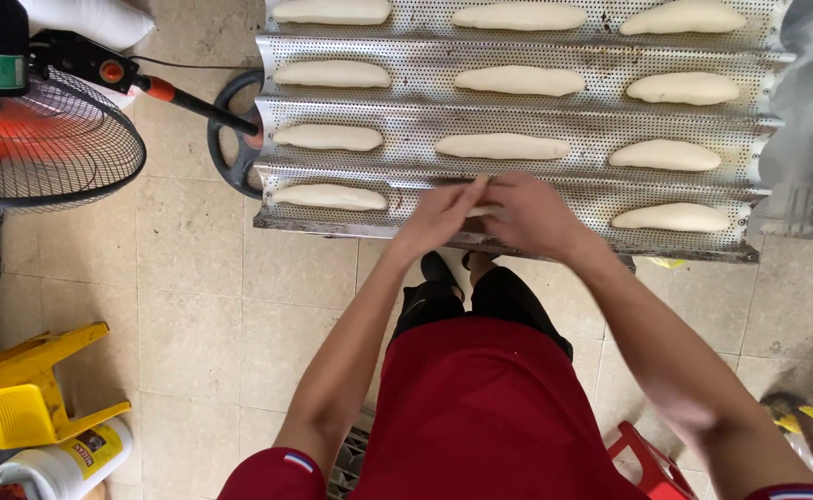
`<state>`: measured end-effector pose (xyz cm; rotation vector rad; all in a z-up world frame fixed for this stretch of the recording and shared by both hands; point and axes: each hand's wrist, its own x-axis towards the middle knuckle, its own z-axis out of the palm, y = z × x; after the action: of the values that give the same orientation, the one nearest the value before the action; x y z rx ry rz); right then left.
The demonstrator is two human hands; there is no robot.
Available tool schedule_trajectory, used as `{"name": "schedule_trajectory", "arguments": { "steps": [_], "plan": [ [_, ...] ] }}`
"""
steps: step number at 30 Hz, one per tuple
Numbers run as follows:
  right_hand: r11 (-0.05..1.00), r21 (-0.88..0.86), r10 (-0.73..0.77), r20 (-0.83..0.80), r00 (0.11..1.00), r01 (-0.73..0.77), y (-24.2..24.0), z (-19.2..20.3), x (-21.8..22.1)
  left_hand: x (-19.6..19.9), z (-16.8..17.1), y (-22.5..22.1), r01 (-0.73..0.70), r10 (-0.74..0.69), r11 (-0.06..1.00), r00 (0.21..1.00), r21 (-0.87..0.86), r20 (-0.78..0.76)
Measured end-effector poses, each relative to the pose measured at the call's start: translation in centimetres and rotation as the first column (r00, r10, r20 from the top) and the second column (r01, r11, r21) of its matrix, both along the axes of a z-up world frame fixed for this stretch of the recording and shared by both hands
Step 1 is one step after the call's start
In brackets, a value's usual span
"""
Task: Placing shaped dough pieces onto perforated baking trays and organizing the trays on a rack in a bakery.
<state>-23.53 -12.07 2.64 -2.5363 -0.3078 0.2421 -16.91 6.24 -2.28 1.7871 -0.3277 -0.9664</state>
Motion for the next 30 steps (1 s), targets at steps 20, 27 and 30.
{"name": "schedule_trajectory", "arguments": {
  "steps": [20,27,30],
  "plan": [
    [0.668,0.461,-0.412,-0.425,0.806,0.585,-4.6,-0.8,-4.2,0.7,2.3,1.5,-0.129,0.126,0.973,0.992,-0.191,-0.027],
    [0.744,0.347,-0.463,-0.348,0.815,0.570,-4.2,-1.0,-4.3,1.8,-0.4,4.1,-0.098,0.103,0.992,0.993,-0.079,0.063],
    [0.796,0.196,-0.505,-0.304,0.808,0.572,-3.9,-0.5,-4.4,1.9,-1.6,5.3,-0.134,0.138,0.990,0.985,-0.044,0.106]
  ]
}}
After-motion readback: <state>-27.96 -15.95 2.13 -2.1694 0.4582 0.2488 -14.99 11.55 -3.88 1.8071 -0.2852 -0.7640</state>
